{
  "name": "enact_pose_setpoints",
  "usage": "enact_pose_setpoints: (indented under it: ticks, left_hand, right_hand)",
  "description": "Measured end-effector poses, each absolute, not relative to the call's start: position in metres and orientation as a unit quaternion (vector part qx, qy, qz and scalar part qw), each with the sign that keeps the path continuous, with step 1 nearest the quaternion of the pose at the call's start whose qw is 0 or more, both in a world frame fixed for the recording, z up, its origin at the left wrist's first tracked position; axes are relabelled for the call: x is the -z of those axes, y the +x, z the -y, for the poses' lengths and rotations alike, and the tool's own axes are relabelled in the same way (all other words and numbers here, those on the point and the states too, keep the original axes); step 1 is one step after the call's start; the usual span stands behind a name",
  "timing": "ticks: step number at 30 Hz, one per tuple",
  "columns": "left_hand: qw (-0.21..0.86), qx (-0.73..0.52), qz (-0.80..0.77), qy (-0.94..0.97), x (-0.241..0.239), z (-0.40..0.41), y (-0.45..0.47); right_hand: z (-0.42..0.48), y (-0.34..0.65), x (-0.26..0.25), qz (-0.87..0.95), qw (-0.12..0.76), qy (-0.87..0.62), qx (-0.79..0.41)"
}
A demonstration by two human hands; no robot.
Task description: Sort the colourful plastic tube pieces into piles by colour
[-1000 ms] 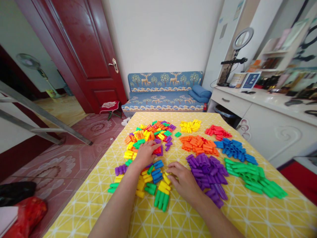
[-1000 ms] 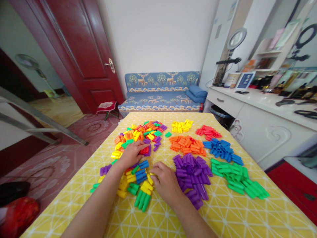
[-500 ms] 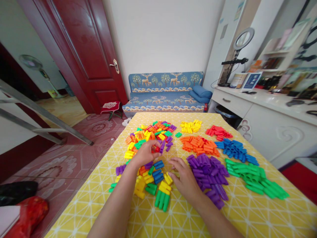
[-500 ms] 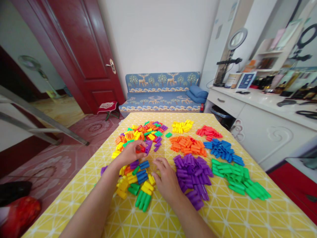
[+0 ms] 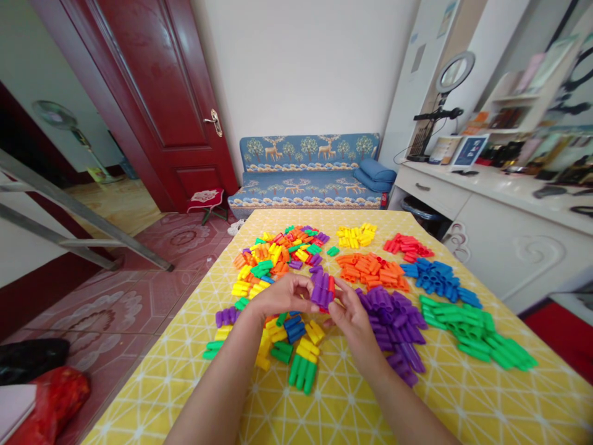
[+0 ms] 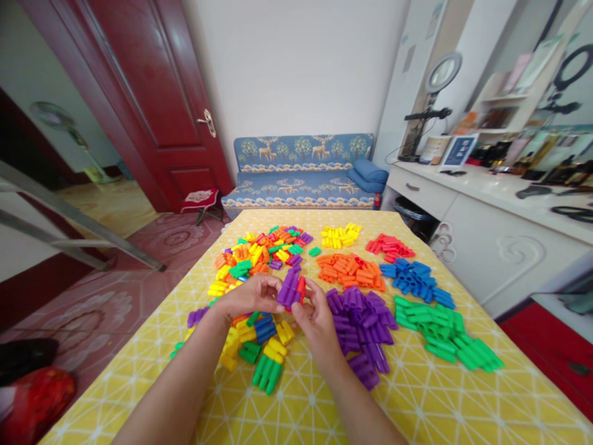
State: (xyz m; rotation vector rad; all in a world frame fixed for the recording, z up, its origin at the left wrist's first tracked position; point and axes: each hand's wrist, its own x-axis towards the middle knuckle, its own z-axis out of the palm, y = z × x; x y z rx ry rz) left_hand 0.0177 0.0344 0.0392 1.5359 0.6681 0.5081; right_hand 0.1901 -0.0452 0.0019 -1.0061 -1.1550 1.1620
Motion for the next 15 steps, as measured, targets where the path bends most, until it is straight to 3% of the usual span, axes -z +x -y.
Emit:
enact_pose_setpoints:
  ticks: [9,15]
  left_hand:
    - [0.527,-0.205,-0.296,0.770,-0.042,-0.024,0.034]
    - [0.453,-0.293,-0.359,0.762,-0.047,-0.022,0.040]
  right_hand:
    - [0.045,0.189,0.006,0.474,0.551,-0.478,-0.493]
    - [0.047,0.189,0.014,0.439,0.585,-0.453,-0.510]
